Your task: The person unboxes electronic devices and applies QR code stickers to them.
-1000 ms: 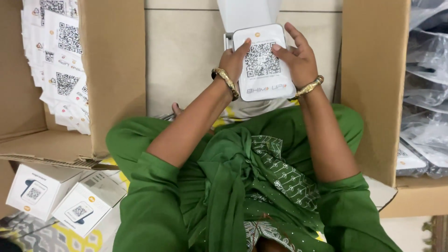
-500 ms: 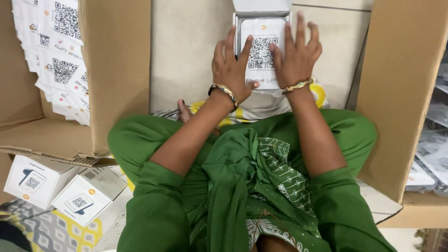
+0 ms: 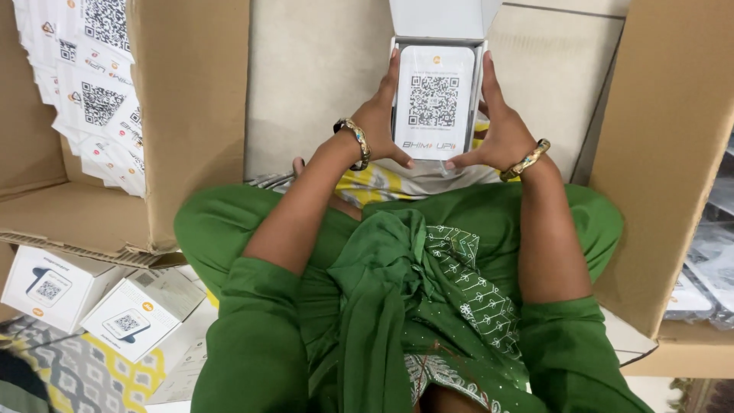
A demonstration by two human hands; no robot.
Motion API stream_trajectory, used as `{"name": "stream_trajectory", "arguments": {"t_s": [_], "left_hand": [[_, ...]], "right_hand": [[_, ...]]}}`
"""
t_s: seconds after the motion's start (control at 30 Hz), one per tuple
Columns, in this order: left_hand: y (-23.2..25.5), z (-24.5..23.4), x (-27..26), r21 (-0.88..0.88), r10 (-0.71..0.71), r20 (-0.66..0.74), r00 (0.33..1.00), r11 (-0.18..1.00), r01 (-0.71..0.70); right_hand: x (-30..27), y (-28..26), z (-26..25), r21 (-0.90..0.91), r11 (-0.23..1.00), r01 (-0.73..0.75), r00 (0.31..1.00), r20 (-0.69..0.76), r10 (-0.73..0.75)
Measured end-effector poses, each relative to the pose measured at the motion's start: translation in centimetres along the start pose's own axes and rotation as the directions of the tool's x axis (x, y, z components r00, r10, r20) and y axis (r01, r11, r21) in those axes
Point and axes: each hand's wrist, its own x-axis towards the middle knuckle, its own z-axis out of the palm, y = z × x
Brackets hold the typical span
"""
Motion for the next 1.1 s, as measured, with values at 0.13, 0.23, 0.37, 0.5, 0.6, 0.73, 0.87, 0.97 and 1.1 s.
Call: {"name": "stream_trajectory", "arguments": {"t_s": [0.13, 0.23, 0.37, 0.5, 0.6, 0.73, 0.87, 0.97, 1.1], "left_hand": [[1.5, -0.2, 0.0, 0.107, -0.231, 0.024, 0.973, 0.968, 0.227], [2.6, -0.4, 0.1, 0.147, -0.28, 0.015, 0.96, 0.95, 0.275], [-0.2, 1.4, 1.7, 0.253, -0.29, 0.0, 0.957, 0.926, 0.28], [3.1, 0.3, 1.9, 0.233, -0.46, 0.109, 0.882, 0.874, 0.427], [4.0, -2.9, 1.7, 0.239, -0.53, -0.019, 0.847, 0.821, 0.519], [4.4, -7.3, -0.9, 0.293, -0.403, -0.147, 0.903, 0.855, 0.429], [3.5, -17.8, -10.3, 0.111, -0.206, -0.661, 0.722, 0.924, 0.365], [-5.5, -25.0, -17.3, 0.068, -0.268, -0.832, 0.486, 0.82, 0.568], [-14.8, -26.0, -21.7, 0.117, -0.529, -0.71, 0.465, 0.562, 0.819]], "right_hand": [[0.3, 0.3, 0.7, 0.015, 0.985, -0.174, 0.981, -0.087, 0.175], [0.7, -0.3, 0.7, -0.062, 0.986, -0.152, 0.981, -0.132, 0.143], [1.8, -1.0, 0.4, -0.214, 0.942, -0.259, 0.965, -0.086, 0.246], [1.4, -2.3, -0.3, -0.251, 0.926, -0.282, 0.959, -0.034, 0.283], [3.0, -4.2, -0.9, -0.363, 0.858, -0.364, 0.917, 0.024, 0.399], [4.8, -8.2, -1.8, -0.445, 0.83, -0.336, 0.941, -0.118, 0.318], [11.1, -16.4, 2.2, -0.209, 0.95, 0.234, 0.898, -0.328, -0.294], [18.8, -25.1, 10.7, 0.025, 0.818, 0.575, 0.809, -0.165, -0.564], [25.0, -30.6, 22.2, 0.155, 0.812, 0.563, 0.815, 0.062, -0.577]]}}
